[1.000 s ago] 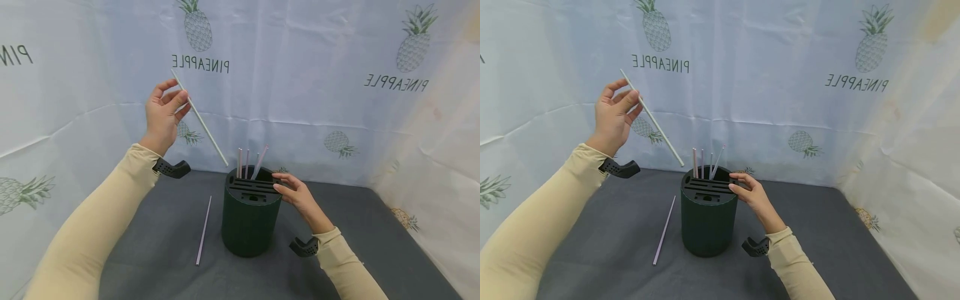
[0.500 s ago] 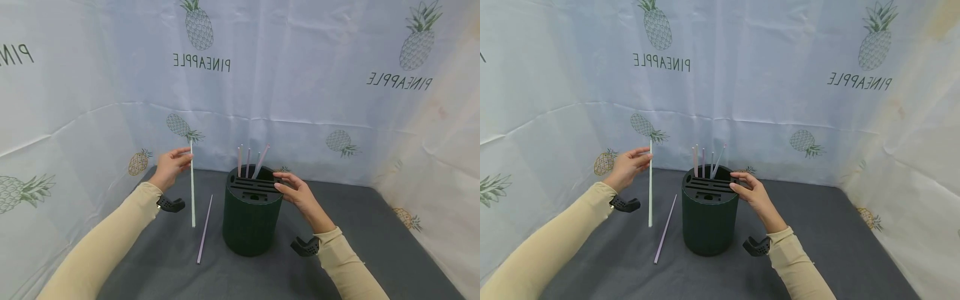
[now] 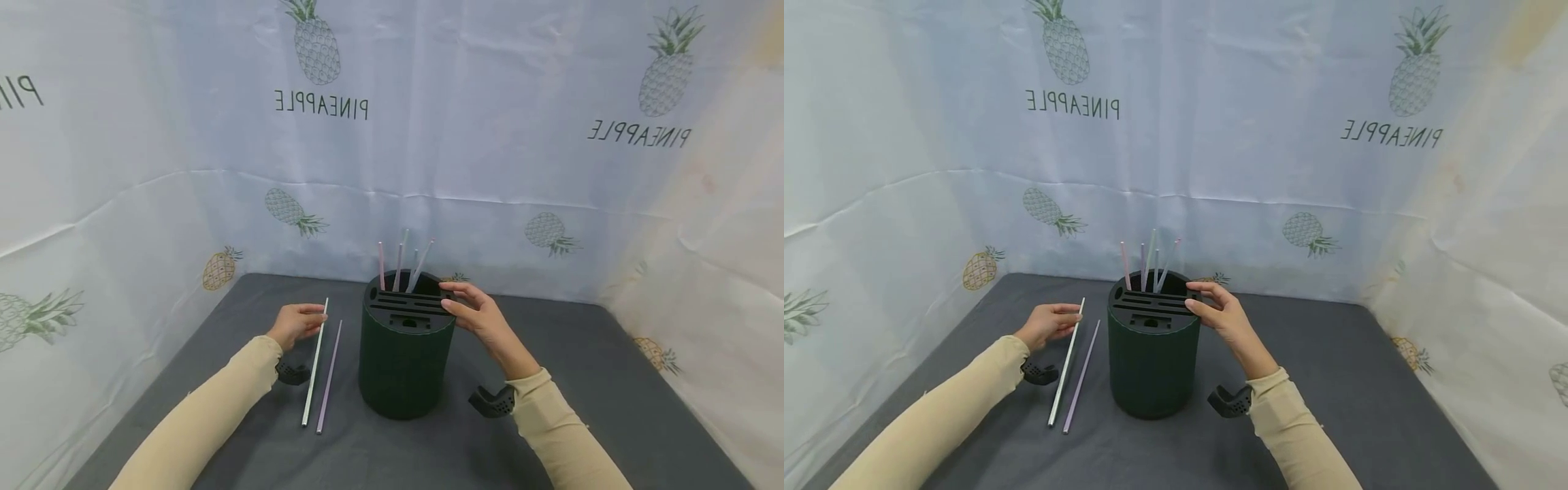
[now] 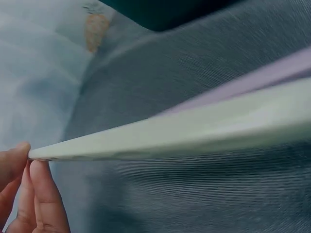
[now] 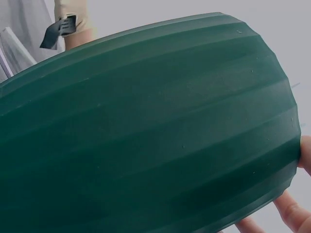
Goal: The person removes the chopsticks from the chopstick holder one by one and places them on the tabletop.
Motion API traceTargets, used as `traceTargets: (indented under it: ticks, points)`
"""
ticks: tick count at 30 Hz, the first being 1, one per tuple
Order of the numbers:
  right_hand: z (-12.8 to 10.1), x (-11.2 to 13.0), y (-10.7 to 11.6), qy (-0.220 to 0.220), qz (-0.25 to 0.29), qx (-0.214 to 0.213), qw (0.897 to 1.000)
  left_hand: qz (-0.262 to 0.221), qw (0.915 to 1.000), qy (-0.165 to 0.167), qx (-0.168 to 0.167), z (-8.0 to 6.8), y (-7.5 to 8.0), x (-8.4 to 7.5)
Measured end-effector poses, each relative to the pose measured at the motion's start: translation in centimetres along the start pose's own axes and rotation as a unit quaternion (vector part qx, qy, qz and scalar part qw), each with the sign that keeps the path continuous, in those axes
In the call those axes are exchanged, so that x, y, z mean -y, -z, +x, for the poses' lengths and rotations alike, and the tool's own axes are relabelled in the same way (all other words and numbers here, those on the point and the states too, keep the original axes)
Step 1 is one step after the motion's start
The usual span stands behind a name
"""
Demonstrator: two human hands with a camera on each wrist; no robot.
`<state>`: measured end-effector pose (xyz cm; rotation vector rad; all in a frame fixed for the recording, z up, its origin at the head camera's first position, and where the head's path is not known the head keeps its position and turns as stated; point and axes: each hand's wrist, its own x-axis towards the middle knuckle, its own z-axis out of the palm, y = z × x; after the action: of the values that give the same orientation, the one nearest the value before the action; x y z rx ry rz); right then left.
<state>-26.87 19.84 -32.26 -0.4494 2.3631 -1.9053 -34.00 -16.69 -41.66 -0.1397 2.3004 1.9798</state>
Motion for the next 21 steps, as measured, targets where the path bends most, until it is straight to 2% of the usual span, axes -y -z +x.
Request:
traceTargets:
  ticks: [8, 21]
  points:
    - [0.0, 0.1, -0.3, -0.001, 0.003, 0.002, 1.0, 0.026, 0.9995, 0.014, -0.003, 0.3, -1.0, 1.9]
    - [0.0, 0.0, 0.0, 0.003, -0.002, -0.005, 1.0, 0.068, 0.9973, 0.015, -0.023, 0.9, -2.0, 2.7]
